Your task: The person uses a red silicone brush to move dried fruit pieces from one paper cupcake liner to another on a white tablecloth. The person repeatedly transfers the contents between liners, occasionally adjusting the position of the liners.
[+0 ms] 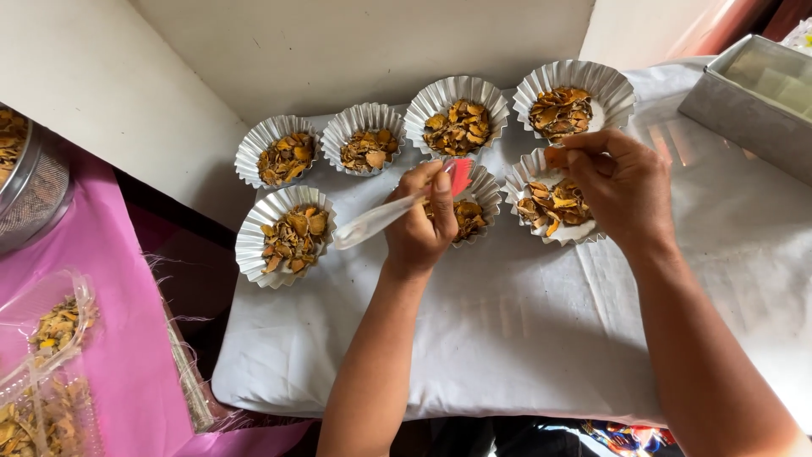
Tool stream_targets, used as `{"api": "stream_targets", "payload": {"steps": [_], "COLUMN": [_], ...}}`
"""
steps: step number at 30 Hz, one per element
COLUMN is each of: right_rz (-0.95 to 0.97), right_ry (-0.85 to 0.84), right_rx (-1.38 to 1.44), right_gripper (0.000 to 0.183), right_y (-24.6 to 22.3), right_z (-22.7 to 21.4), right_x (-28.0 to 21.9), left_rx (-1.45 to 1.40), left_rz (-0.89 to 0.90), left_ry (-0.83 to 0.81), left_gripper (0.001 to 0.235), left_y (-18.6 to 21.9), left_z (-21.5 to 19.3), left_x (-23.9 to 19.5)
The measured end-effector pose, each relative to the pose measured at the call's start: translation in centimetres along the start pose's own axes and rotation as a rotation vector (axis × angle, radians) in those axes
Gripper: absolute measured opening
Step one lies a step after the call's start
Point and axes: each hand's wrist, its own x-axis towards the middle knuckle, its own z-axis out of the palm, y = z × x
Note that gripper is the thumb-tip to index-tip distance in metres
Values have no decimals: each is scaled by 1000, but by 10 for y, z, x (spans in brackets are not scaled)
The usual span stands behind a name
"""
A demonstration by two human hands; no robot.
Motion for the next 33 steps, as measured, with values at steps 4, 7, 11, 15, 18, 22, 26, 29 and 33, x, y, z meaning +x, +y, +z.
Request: {"api": "stream_targets", "payload": {"steps": [4,7,11,15,18,22,26,29,33], "right_rz": [-91,-76,-217,-228,-257,-202,-256,-304,-336], "right_ry": [13,-63,-100,-170,-320,-620,-795,-785,-718], "right_rx": [-164,-462,-530,-377,-482,-612,-822,-893,-886], "right_gripper": [17,10,23,16,21,27,20,26,32], "right_y": [8,19,17,-2,-12,-40,-23,13,30], "right_z": [-6,-8,0,21,40,76,111,133,135], "right_x": [0,1,-2,-11,-7,6,24,33,32], "left_rx": [-4,19,13,-6,-9,25,67,78,76], "left_rz": [-54,-62,-2,1,-11,-14,-10,-13,-17], "left_ry": [51,72,92,196,226,268,301,310,310], "left_gripper": [26,27,25,20,18,19,19,18,17], "left_y": [-4,-3,-2,-11,-9,-14,-17,-19,-17], "left_z": [0,-1,-2,-4,-7,-7,-6,-7,-8], "left_x": [-1,1,3,8,12,10,13,12,15]}}
